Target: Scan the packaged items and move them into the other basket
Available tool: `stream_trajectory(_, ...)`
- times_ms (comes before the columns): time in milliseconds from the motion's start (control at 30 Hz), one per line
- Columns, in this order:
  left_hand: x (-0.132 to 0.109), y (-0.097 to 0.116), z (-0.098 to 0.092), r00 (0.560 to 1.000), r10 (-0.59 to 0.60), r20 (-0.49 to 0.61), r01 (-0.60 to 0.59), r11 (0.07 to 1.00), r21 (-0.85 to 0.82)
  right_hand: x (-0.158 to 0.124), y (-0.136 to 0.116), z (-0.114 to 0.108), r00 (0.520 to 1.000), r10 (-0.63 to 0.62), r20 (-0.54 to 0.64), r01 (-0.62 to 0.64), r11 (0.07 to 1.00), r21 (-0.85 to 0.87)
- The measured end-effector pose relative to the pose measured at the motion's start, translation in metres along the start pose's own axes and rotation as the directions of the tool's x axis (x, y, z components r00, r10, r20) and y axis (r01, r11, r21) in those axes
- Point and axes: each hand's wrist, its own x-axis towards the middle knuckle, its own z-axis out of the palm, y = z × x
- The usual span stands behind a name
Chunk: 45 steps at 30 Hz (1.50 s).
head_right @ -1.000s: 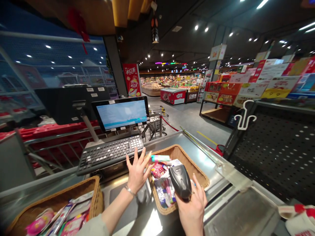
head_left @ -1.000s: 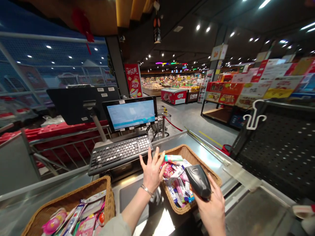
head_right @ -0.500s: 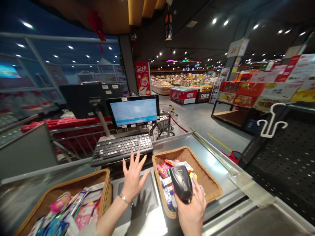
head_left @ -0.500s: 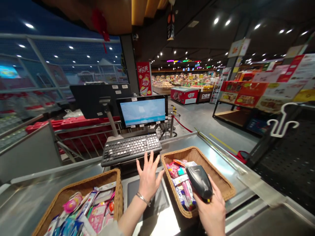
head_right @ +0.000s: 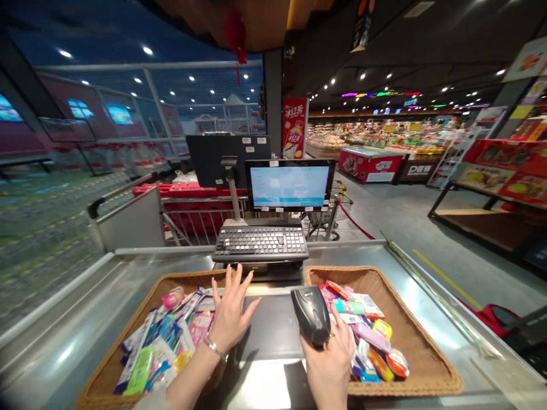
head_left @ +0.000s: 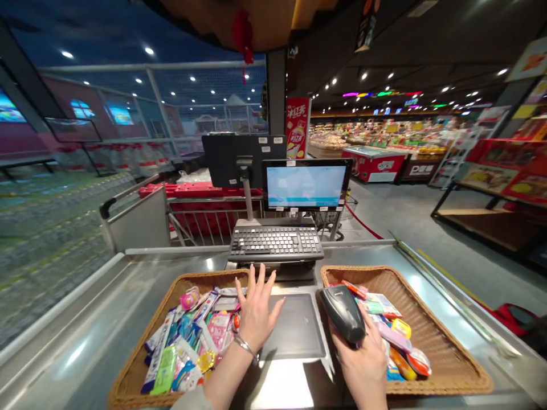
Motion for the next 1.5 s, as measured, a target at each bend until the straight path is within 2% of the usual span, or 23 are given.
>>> stream_trajectory(133,-0.021,-0.022,-0.005,0.998,-0.053,0.029,0.052,0.998,0.03,-0.007,-0.016,0.016,0.992,-0.039,0.119,0.036,0.999,0.027)
stream_trajectory(333,-0.053,-0.057,-0.015,0.987,-0.152,0.056,0.147,0.985,0.085,-0.018,-0.035,0.041,0.965,-0.136,0.225,0.121,0.989,0.081)
stream_trajectory(533,-0.082,-0.093,-0.023,0.966,-0.244,0.082,0.232,0.963,0.135,-0.035,-0.045,0.065,0.937,-0.095,0.335,0.068,0.993,0.093)
stream_trajectory(667,-0.1,-0.114,-0.03,0.951,-0.292,0.102,0.271,0.947,0.174,-0.041,-0.052,0.076,0.923,-0.13,0.363,0.094,0.989,0.115)
stream_trajectory(900,-0.127,-0.144,-0.039,0.906,-0.372,0.203,0.328,0.919,0.219,-0.048,-0.065,0.086,0.884,-0.155,0.442,0.099,0.984,0.146)
stream_trajectory(1067,-0.138,-0.164,-0.044,0.879,-0.407,0.247,0.347,0.903,0.252,-0.05,-0.067,0.09,0.858,-0.231,0.459,0.16,0.969,0.189)
stream_trajectory(1267,-0.15,-0.182,-0.049,0.868,-0.385,0.314,0.314,0.915,0.253,-0.052,-0.072,0.091,0.841,-0.235,0.487,0.166,0.97,0.179)
stream_trajectory(1500,-0.155,-0.191,-0.054,0.85,-0.344,0.4,0.279,0.937,0.213,-0.054,-0.071,0.092,0.833,-0.235,0.501,0.164,0.97,0.181)
